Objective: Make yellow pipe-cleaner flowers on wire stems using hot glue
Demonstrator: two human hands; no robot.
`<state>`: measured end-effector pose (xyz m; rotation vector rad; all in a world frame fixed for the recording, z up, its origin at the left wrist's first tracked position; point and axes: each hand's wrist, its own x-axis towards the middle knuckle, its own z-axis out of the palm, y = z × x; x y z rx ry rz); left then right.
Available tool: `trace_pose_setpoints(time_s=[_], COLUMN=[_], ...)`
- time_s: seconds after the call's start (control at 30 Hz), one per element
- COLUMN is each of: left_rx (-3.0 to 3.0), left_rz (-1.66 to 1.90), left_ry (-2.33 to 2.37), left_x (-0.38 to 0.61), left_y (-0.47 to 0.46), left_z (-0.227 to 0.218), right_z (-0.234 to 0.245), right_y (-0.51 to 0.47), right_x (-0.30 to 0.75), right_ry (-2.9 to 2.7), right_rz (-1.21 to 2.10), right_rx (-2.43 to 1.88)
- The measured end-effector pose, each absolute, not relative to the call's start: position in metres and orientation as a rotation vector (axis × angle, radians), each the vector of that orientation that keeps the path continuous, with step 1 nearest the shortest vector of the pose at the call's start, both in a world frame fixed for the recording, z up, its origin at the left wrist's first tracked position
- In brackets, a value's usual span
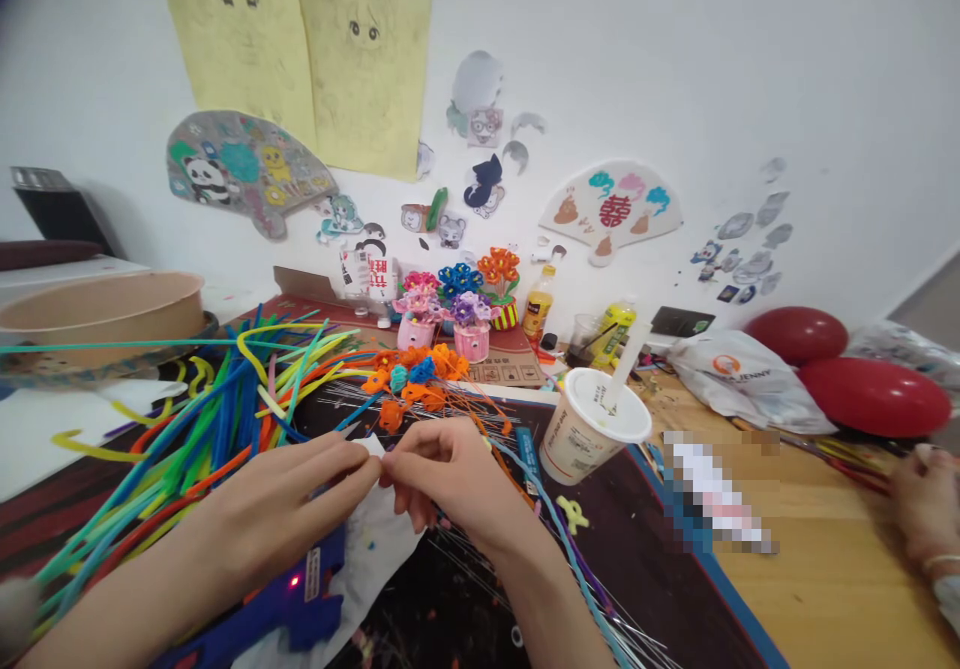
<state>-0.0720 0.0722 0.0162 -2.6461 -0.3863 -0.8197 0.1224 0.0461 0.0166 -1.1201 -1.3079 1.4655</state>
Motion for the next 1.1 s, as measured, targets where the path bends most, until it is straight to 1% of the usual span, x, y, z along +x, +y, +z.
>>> trace_pose_setpoints(time_s=[0.2,0.3,0.4,0.5,0.6,0.7,0.87,1.1], left_rx=[-2.508,-2.519,-2.618,-2.752,-2.918,-3.154,-3.379,-3.344], left_rz=[-0.747,-0.777,-1.003,-1.301,-1.451,-1.59,-1.802,-1.905], left_ry=[-0.291,-0.296,-0.508,-0.859,-1.141,-1.315,-1.452,-1.435], left_x=[-0.071,-0.072,-0.073,-0.073,-0.071,-0.068,-0.065,-0.065], left_y=[0.07,0.069,0.072,0.073,0.072,0.071,0.07,0.068], left_z=[0.014,0.016,0.021,0.028,0.036,0.038,0.036,0.037], right_z=[0.013,0.016,0.021,0.025,0.025,0.022,0.019,0.02], right_y=[0.047,0.046,0.042,0.037,0.035,0.035,0.036,0.035], right_x=[0.121,0.119,0.116,0.115,0.115,0.116,0.116,0.116], right_ry=[-1.269,-1.321,-1.43,-1.556,-1.702,-1.816,-1.833,-1.781], right_rz=[1.51,1.428,1.161,0.773,0.426,0.247,0.139,0.246], right_rx=[-1.152,-1.125,-1.093,-1.09,-1.042,-0.973,-0.922,-0.887])
